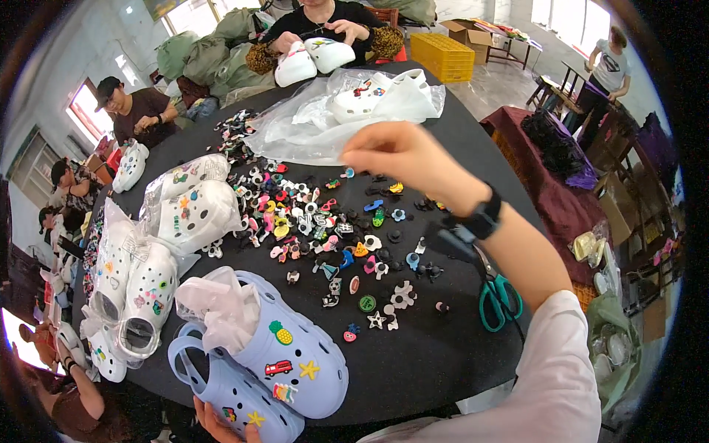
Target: Attaching decorative charms to rubber clogs.
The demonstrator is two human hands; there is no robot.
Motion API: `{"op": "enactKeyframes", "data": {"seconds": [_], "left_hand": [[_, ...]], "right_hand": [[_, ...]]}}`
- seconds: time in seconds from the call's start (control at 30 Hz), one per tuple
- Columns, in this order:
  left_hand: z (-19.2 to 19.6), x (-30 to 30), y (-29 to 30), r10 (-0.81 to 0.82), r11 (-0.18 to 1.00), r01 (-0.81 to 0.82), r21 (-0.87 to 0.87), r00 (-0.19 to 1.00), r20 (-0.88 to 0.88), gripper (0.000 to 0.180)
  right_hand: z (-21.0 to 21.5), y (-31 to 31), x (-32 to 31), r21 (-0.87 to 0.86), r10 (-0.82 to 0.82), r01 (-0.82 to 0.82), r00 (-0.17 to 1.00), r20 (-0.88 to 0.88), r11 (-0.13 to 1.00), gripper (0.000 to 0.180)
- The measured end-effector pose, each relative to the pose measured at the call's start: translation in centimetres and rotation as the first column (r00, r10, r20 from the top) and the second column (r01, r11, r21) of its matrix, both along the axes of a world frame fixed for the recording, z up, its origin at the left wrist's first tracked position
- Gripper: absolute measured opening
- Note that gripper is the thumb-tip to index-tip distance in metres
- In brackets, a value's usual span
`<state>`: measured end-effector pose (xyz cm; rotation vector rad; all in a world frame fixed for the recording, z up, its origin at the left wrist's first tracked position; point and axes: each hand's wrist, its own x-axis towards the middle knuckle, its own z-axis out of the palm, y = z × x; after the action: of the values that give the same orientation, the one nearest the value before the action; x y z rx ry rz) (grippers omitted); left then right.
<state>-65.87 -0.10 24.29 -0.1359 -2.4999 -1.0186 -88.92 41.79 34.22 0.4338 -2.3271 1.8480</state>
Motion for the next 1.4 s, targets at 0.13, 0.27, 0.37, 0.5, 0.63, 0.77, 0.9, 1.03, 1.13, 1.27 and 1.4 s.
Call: {"op": "enactKeyframes", "data": {"seconds": [0.13, 0.27, 0.37, 0.5, 0.63, 0.77, 0.9, 1.03, 1.13, 1.27, 1.4], "left_hand": [[0.0, 0.2, -0.4, 0.018, 1.000, -0.019, -0.022, 1.000, -0.022, 0.077], [0.5, 0.0, 0.0, 0.033, 0.998, -0.034, -0.044, 0.999, -0.024, 0.077], [0.2, -0.3, 0.0, 0.026, 0.998, -0.028, -0.047, 0.999, -0.041, 0.077], [0.3, -0.4, -0.1, 0.023, 0.998, -0.025, -0.050, 0.999, -0.033, 0.077], [0.7, -0.5, 0.4, 0.044, 0.999, -0.044, -0.018, 0.999, -0.006, 0.077], [1.1, -0.5, 0.6, 0.056, 0.997, -0.057, -0.051, 0.998, -0.011, 0.080], [0.7, -0.4, 0.4, 0.042, 0.998, -0.043, -0.040, 0.999, -0.030, 0.081], [0.9, -0.2, 0.5, 0.033, 0.998, -0.034, -0.053, 0.999, -0.020, 0.077], [1.0, -0.1, 0.5, 0.027, 0.999, -0.027, -0.028, 1.000, -0.007, 0.075], [0.8, -0.3, 0.2, 0.008, 0.999, -0.008, -0.032, 1.000, -0.008, 0.074], [0.6, -0.2, -0.1, 0.019, 0.998, -0.020, -0.061, 1.000, -0.011, 0.075]], "right_hand": [[1.0, 6.1, 5.8, -0.004, -0.277, 0.278, 0.960, 0.031, 0.961, 0.018], [-0.2, 16.9, 12.2, 0.088, -0.578, 0.574, 0.816, 0.028, 0.814, 0.017], [-2.2, 27.4, 18.7, 0.335, -0.790, 0.786, 0.592, -0.162, 0.520, 0.022], [-3.7, 31.0, 25.1, 0.668, -0.822, 0.739, 0.432, -0.373, 0.085, 0.048], [-3.2, 27.9, 24.8, 0.837, -0.612, 0.454, 0.580, -0.538, -0.306, 0.096], [-1.8, 20.7, 18.0, 0.863, -0.443, 0.500, 0.792, -0.421, 0.074, 0.063], [-2.3, 15.9, 12.2, 0.860, -0.339, 0.277, 0.932, -0.131, 0.428, 0.046], [-4.7, 14.8, 8.2, 0.820, -0.312, 0.110, 0.946, 0.087, 0.562, 0.046], [-6.4, 14.8, 6.6, 0.761, -0.312, 0.107, 0.941, 0.130, 0.640, 0.047], [-8.1, 14.6, 5.5, 0.689, -0.265, 0.080, 0.950, 0.166, 0.721, 0.043], [-8.5, 14.4, 5.7, 0.538, -0.174, -0.059, 0.912, 0.372, 0.841, 0.031]]}}
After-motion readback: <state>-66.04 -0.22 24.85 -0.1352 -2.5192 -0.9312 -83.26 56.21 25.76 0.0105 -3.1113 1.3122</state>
